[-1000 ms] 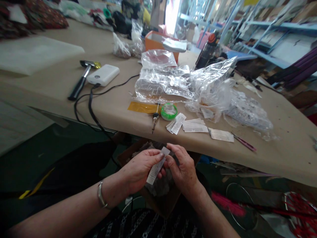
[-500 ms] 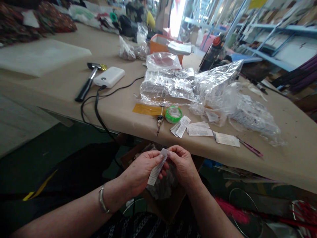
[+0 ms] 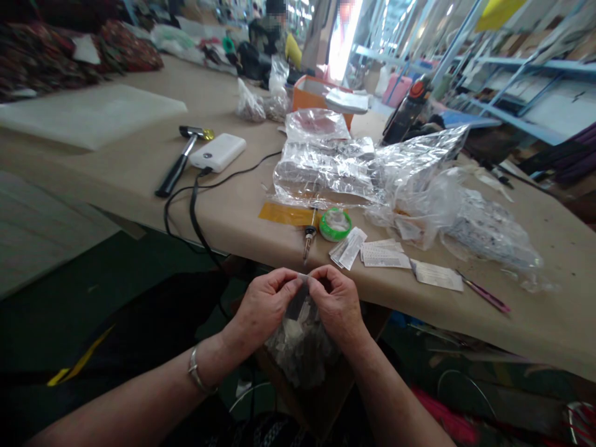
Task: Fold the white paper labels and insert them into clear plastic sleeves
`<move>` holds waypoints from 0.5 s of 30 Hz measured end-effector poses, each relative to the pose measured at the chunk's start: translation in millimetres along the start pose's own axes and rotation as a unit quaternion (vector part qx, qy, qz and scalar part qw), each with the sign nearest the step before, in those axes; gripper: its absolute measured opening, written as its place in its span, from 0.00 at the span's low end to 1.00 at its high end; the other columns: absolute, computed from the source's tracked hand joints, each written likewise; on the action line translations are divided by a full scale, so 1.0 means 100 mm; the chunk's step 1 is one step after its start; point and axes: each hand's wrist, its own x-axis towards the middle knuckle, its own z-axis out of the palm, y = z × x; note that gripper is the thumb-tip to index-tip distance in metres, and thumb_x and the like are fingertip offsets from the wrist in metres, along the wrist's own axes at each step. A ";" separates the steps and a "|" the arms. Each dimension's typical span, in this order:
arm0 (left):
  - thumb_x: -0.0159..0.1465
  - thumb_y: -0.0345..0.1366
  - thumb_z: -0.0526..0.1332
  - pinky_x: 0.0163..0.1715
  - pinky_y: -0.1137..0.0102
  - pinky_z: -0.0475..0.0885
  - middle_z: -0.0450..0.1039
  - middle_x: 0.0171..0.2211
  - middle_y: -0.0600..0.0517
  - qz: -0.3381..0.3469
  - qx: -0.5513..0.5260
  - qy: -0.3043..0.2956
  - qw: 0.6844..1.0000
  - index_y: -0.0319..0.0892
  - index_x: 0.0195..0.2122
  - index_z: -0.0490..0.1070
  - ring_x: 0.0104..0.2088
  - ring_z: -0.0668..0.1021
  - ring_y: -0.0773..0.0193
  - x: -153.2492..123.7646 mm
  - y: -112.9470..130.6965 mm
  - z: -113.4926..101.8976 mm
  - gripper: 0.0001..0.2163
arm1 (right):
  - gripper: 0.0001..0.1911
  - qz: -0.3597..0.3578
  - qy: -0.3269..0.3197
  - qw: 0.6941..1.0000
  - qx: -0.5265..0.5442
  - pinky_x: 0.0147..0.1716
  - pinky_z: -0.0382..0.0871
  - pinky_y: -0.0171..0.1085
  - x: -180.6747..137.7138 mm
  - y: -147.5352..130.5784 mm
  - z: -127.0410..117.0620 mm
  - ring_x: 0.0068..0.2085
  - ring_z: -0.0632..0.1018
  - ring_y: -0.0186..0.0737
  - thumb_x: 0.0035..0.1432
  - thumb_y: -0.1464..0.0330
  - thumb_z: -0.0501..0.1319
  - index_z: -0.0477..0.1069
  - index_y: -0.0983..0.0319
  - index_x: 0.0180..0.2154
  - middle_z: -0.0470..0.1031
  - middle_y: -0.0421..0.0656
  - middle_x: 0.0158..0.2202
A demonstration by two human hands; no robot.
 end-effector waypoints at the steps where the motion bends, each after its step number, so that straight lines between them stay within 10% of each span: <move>1: 0.60 0.35 0.57 0.32 0.74 0.66 0.74 0.28 0.52 0.014 0.017 0.007 1.000 0.38 0.32 0.74 0.30 0.72 0.67 0.02 0.00 -0.01 0.08 | 0.05 -0.008 0.004 1.000 -0.016 0.23 0.61 0.30 0.02 -0.01 0.01 0.24 0.66 0.30 0.51 0.67 0.60 0.70 0.63 0.27 0.68 0.36 0.23; 15: 0.62 0.36 0.55 0.30 0.75 0.65 0.73 0.25 0.54 0.071 0.089 0.030 0.993 0.40 0.29 0.72 0.27 0.71 0.68 0.12 0.04 -0.03 0.09 | 0.04 -0.065 0.020 0.995 -0.079 0.25 0.61 0.31 0.10 0.00 0.03 0.25 0.67 0.33 0.52 0.68 0.58 0.69 0.61 0.28 0.68 0.37 0.23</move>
